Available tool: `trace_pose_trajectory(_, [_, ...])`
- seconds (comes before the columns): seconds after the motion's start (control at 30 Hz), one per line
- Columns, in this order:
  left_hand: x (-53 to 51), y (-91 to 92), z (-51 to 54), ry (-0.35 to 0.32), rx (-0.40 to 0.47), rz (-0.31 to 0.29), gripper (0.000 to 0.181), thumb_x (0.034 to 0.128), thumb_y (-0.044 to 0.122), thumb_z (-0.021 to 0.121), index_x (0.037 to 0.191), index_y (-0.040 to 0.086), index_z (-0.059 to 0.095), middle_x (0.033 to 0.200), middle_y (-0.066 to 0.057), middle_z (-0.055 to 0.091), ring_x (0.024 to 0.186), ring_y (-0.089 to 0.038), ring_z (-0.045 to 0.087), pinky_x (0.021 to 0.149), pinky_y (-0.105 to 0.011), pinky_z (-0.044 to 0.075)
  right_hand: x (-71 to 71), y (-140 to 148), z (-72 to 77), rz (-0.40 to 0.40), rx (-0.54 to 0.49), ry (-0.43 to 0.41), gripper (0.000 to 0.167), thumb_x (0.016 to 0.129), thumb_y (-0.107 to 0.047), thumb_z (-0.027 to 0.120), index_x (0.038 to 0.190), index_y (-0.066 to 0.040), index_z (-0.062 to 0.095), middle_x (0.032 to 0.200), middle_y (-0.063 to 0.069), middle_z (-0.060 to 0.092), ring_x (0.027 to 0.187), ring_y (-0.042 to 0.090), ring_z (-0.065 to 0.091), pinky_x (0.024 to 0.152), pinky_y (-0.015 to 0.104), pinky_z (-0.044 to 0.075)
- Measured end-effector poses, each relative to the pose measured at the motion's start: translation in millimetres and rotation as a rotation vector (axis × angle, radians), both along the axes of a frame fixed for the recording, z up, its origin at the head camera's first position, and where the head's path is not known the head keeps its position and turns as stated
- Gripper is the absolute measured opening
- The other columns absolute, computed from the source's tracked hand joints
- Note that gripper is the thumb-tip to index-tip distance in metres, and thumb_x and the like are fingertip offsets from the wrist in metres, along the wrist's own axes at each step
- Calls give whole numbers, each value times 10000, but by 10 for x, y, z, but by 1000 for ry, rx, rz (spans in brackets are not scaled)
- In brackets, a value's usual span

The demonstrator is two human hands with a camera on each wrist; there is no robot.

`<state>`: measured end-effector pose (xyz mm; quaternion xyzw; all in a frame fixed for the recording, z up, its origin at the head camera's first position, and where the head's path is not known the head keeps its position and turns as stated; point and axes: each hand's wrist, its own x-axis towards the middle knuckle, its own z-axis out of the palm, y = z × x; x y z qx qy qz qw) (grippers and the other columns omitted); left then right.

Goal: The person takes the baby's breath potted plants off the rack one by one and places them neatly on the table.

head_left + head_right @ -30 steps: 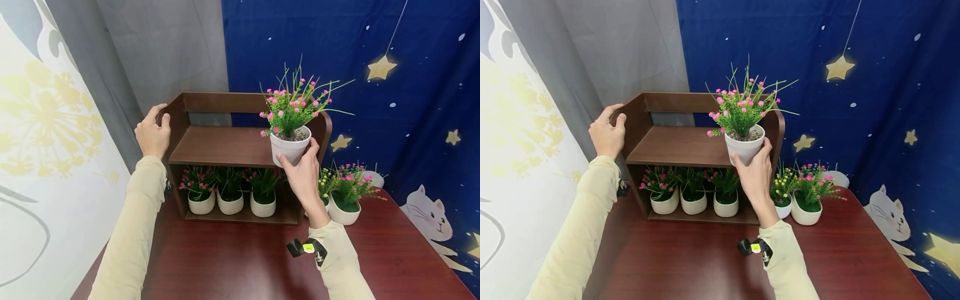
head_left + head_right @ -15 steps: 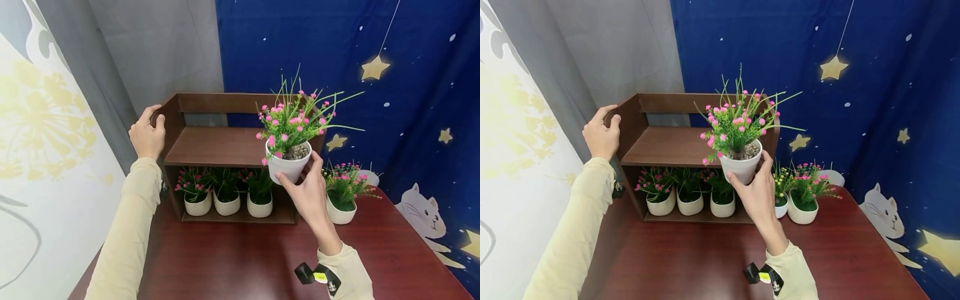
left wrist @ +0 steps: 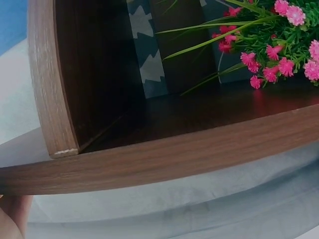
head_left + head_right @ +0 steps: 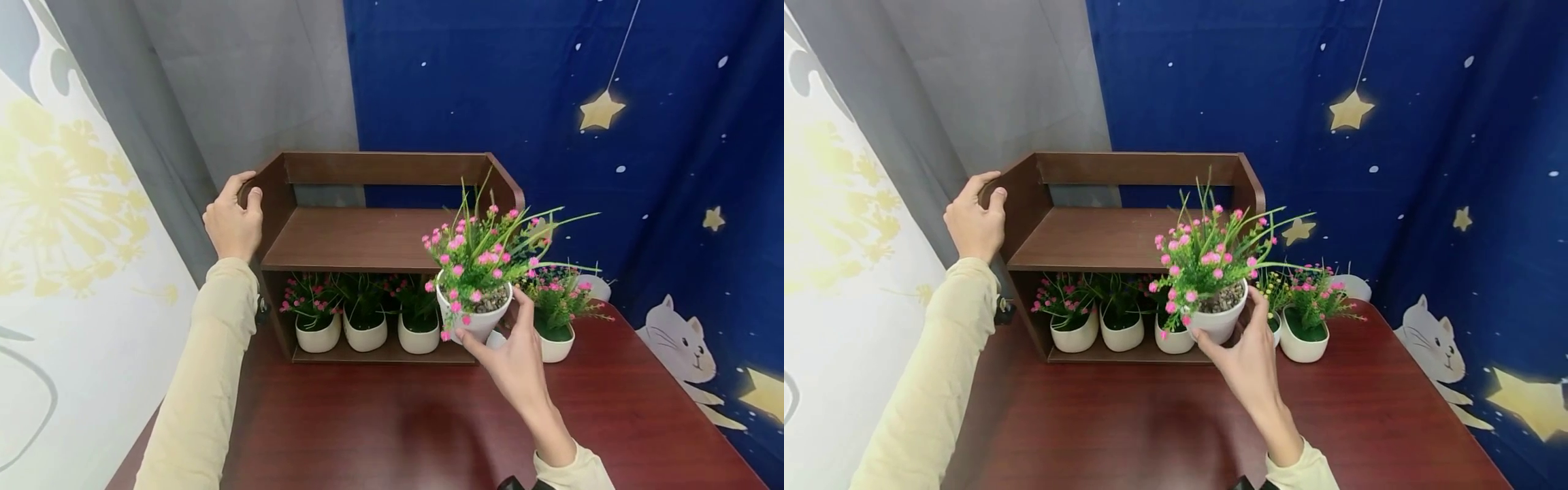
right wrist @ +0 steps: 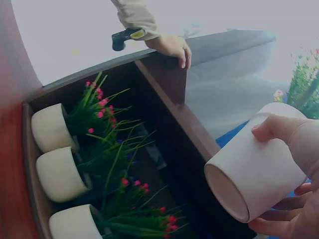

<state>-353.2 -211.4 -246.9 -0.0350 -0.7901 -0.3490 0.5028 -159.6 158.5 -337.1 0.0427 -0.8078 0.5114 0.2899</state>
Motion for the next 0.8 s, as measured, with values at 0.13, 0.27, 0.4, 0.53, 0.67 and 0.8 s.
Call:
trace_pose_trajectory(0.13, [4,0,-3,2,4,-2,299,911,269,514,1161,200,664,928,-127,697,630,-375,562,682,-479,390,75,36,-133,5,-2,-18,911,649,-166,851,1347,-51,276,1233,124,508,1109,176,516,873,319,447])
trace_pose_trajectory(0.27, [5,7,-3,-2,4,-8,300,912,272,514,1163,199,661,941,-130,694,657,-380,574,707,-492,394,138,67,-248,-8,-4,-35,910,632,-162,861,1328,-44,288,1162,119,559,1043,133,543,814,174,445])
trace_pose_trajectory(0.4, [0,2,-11,-4,5,-4,298,914,275,515,1163,201,660,910,-142,694,635,-379,555,713,-493,394,177,113,-346,-44,18,-52,904,621,-152,865,1324,-45,306,1125,115,588,1017,137,555,807,119,419])
trace_pose_trajectory(0.53, [3,1,-11,-3,8,-5,298,913,271,516,1164,202,660,920,-131,695,638,-378,559,724,-498,393,221,187,-456,-65,42,-76,919,614,-123,862,1335,-45,298,1159,159,568,1044,213,562,803,83,394])
trace_pose_trajectory(0.67, [2,7,-4,6,4,-7,298,913,268,514,1163,197,661,939,-126,695,644,-377,568,705,-492,392,276,285,-572,-71,43,-116,931,625,-117,854,1350,-33,277,1203,207,527,1068,298,554,797,58,376])
trace_pose_trajectory(0.8, [5,3,-3,11,-3,-3,298,916,264,512,1165,191,659,938,-129,695,616,-365,552,675,-474,389,325,401,-687,-97,62,-173,932,648,-163,846,1359,-20,260,1228,232,509,1087,345,549,823,189,443])
